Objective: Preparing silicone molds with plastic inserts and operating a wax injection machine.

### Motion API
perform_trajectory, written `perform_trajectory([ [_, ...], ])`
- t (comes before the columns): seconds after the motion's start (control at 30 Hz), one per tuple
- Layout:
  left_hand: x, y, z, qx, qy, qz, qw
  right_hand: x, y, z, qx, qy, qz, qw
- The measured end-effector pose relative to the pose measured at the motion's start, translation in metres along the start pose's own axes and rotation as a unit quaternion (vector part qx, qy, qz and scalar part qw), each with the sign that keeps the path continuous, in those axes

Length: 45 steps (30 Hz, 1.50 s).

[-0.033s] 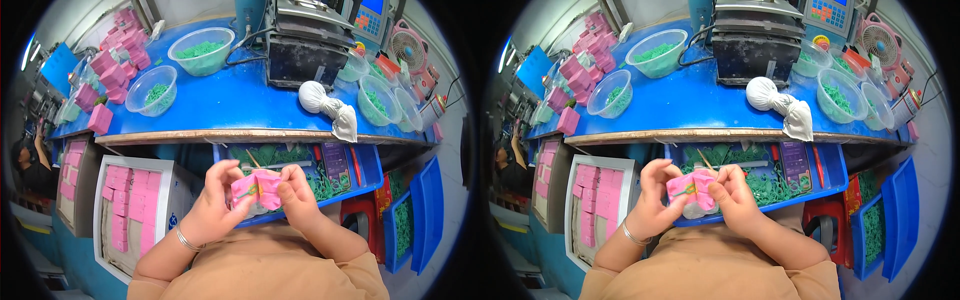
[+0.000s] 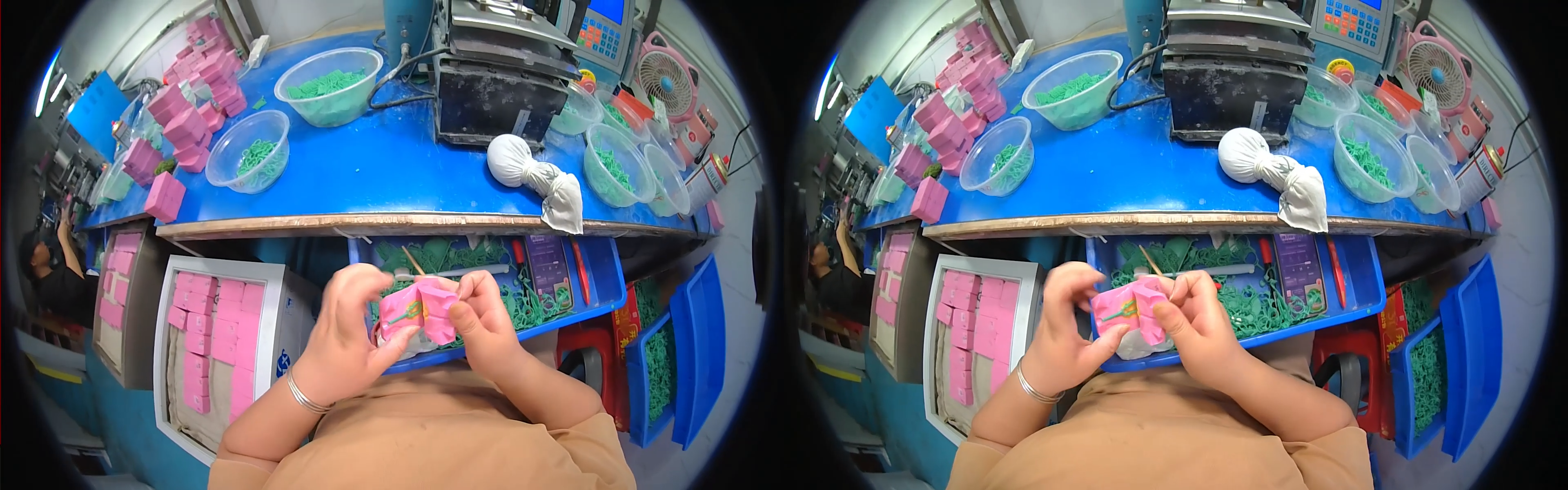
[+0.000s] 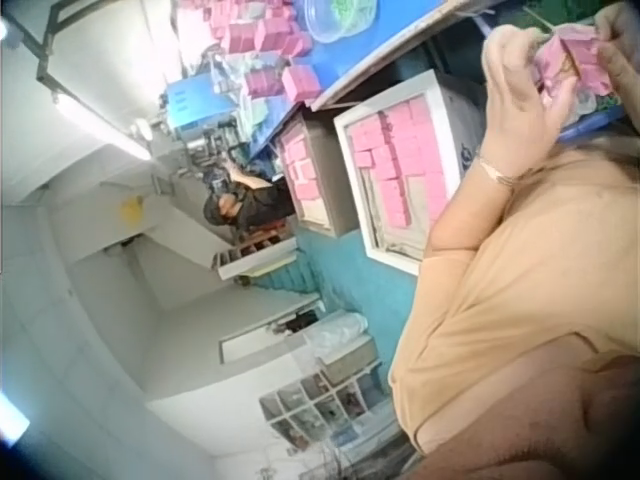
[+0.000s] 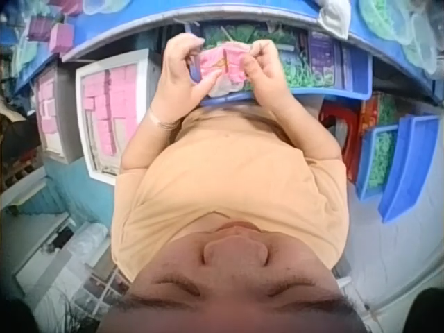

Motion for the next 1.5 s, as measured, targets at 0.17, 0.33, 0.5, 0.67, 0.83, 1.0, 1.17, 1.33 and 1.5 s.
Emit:
perform_trajectory([
  [0.17,0.002,-0.003,-0.028,0.022,-0.255,-0.016,0.967,0.001,0.001,-0.005,-0.033,0.039,-0.001,0.999],
  [0.33,0.006,-0.003,-0.016,-0.015,-0.238,-0.002,0.971,0.0,0.001,-0.008,-0.03,0.082,-0.024,0.996],
  [0.5,0.012,0.001,-0.004,-0.014,-0.227,0.012,0.974,-0.007,0.002,-0.017,0.014,0.107,-0.043,0.993],
  [0.67,0.014,0.002,-0.002,-0.061,-0.209,0.076,0.973,-0.007,0.001,-0.018,0.009,0.093,-0.058,0.994],
  [0.83,0.006,0.005,0.002,-0.048,-0.153,0.061,0.985,-0.014,0.003,-0.029,0.069,0.086,-0.044,0.993],
  [1.0,-0.005,0.019,0.007,-0.192,0.371,-0.147,0.897,0.005,0.0,-0.009,0.104,0.043,-0.034,0.993],
  [1.17,0.014,0.027,0.028,-0.331,0.62,-0.139,0.698,-0.002,0.002,-0.023,0.198,-0.027,0.074,0.977],
  [1.33,0.025,0.027,0.025,-0.314,0.638,-0.118,0.693,0.015,0.006,-0.008,0.136,0.066,0.128,0.98],
  [1.5,0.032,0.025,0.022,-0.337,0.591,-0.116,0.724,0.019,0.004,0.002,0.061,0.184,0.104,0.976],
])
Point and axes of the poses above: each hand's wrist, its own y-axis away from the middle knuckle, its own x-axis out of the palm, z = x × y, the point moved 5 cm from there along -y, towards the middle knuckle, and after that the axes turned 10 degrees about y, right-handed, at the moved point
